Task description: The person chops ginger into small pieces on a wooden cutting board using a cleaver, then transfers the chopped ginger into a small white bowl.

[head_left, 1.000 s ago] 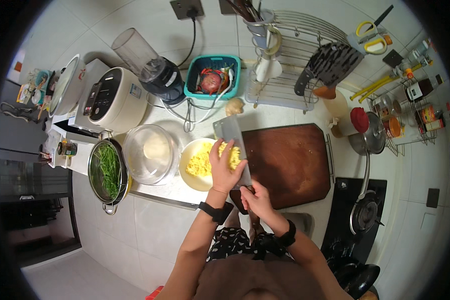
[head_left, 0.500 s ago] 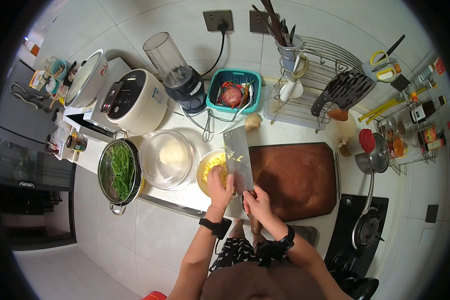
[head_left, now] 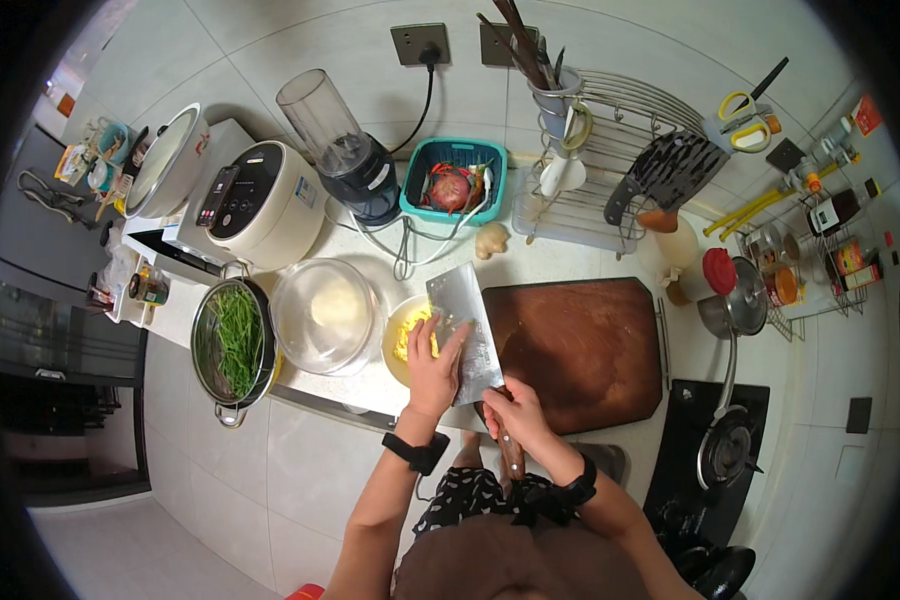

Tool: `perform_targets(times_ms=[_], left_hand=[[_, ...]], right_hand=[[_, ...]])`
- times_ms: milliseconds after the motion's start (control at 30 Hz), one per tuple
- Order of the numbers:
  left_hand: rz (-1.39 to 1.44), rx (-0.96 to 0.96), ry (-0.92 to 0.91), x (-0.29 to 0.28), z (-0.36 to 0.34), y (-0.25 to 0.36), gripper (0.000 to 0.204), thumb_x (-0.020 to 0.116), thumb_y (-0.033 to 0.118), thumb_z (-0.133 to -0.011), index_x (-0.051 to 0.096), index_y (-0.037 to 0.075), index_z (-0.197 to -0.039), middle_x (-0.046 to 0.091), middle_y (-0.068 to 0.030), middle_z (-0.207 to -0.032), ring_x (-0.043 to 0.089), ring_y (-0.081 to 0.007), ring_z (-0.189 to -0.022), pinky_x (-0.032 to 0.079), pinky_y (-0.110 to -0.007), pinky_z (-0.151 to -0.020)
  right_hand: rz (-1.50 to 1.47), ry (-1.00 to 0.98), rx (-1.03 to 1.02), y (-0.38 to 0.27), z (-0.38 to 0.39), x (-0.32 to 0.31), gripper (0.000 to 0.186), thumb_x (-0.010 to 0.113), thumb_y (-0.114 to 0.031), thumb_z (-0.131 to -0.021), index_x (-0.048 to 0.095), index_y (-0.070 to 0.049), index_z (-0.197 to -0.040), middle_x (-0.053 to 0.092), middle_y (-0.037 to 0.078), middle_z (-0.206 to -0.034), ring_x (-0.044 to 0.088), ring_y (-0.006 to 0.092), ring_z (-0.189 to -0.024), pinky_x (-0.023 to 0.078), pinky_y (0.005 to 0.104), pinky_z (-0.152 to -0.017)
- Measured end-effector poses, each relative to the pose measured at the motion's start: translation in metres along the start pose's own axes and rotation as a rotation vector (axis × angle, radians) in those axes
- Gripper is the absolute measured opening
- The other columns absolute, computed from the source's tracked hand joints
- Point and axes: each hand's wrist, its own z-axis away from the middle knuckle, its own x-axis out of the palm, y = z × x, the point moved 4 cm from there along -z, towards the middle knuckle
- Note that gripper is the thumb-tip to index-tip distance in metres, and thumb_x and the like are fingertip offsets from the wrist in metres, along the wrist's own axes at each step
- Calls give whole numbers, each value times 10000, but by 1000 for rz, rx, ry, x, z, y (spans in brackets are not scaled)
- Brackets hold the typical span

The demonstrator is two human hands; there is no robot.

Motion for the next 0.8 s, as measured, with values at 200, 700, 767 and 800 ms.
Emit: perform_targets(times_ms=[200, 700, 767, 800], left_hand=[[-331, 118, -267, -2, 10, 1, 652, 445, 9, -713, 361, 407, -1224, 149, -177, -1358, 248, -399, -1187, 197, -595, -922], [-564, -139, -279, 18, 15, -46, 702, 437, 45, -749, 167, 357, -1317, 135, -220, -1354, 193, -374, -1235, 152, -622, -916], [-599, -158, -305, 25, 16, -55, 662, 430, 66, -763, 172, 290, -1330, 141, -219, -1353, 179, -370, -1242, 151, -613, -922], [-596, -179, -309, 26, 14, -59, 638, 435, 79, -764, 195, 254, -1328, 136, -218, -1355, 166, -368, -1246, 150, -609, -925]], right_hand=[[42, -93, 34, 0, 9, -5, 86, 491, -96, -817, 460, -32, -770, 475, 32, -576, 445, 107, -408, 367, 237, -362], [25, -114, 105, -6, 25, -17, 83, 502, -98, -800, 472, -22, -792, 472, 39, -560, 433, 106, -386, 351, 244, -342], [13, -111, 116, -5, 28, -20, 86, 503, -104, -800, 473, -24, -789, 472, 41, -559, 434, 105, -389, 352, 245, -341], [3, -111, 124, -4, 29, -22, 89, 504, -109, -800, 475, -26, -787, 472, 42, -558, 435, 105, -391, 352, 245, -340]])
